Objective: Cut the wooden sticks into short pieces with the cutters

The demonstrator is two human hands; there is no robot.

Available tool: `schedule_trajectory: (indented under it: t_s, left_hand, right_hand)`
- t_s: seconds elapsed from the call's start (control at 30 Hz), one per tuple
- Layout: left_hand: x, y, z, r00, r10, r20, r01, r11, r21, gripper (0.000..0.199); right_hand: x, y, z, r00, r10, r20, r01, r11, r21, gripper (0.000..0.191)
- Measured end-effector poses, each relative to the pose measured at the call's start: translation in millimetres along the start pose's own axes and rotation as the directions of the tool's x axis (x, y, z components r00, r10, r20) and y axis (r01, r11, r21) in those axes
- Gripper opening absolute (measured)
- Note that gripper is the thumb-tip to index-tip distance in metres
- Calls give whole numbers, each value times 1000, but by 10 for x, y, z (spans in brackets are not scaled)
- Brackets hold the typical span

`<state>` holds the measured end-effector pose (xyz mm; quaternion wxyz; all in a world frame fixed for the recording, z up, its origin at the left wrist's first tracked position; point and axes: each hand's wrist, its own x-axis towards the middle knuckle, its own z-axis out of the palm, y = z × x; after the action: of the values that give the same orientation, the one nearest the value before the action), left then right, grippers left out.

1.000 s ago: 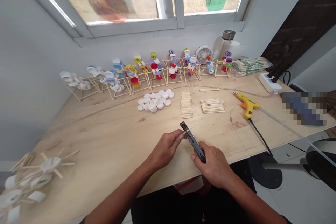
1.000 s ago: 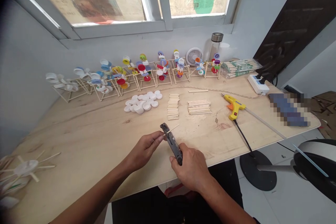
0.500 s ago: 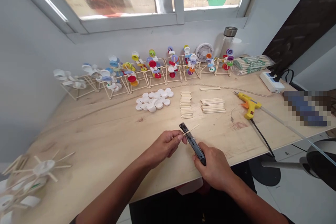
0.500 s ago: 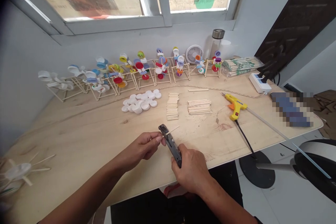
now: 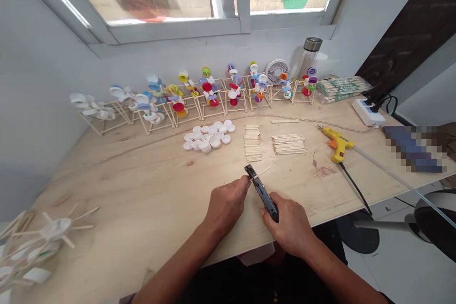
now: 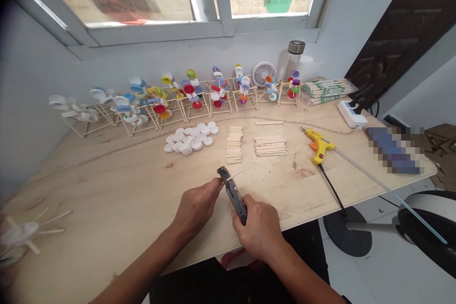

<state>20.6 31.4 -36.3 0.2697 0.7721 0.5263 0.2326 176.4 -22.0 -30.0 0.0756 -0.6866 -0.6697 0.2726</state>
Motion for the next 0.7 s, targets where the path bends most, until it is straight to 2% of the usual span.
schedule_trajectory:
  t_s: [0.13,0.37,0.43,0.5,0.6,0.7]
  left_hand:
    - [8,-4,-48,996,14,87,-15,1000,12,17]
    - [64,11,-146,974,24,227,48,950,-308,27]
    - [79,14,-160,967,30,255,82,905,-417,29]
    - [89,10,-169,948,-1,319,172,845,-506,30]
    - [93,-11,-173,882,-66,467,369,714,-596,32]
    - [98,-41,-182,820,-57,570,494,572,-654,32]
  right_hand:
    - [-15,-6,-37,1000,-23,21,22,999,35,18]
    - [-50,27,-88,996,-60,72,52,993,110,19]
    - [-59,31,-97,994,-69,80,58,989,136,19]
    - [-65,29,-100,994,-73,79,61,987,146,19]
    - [-66,25,-88,996,-65,63,57,991,123,18]
    - [-56,28,-59,997,-57,51,53,995,85,16]
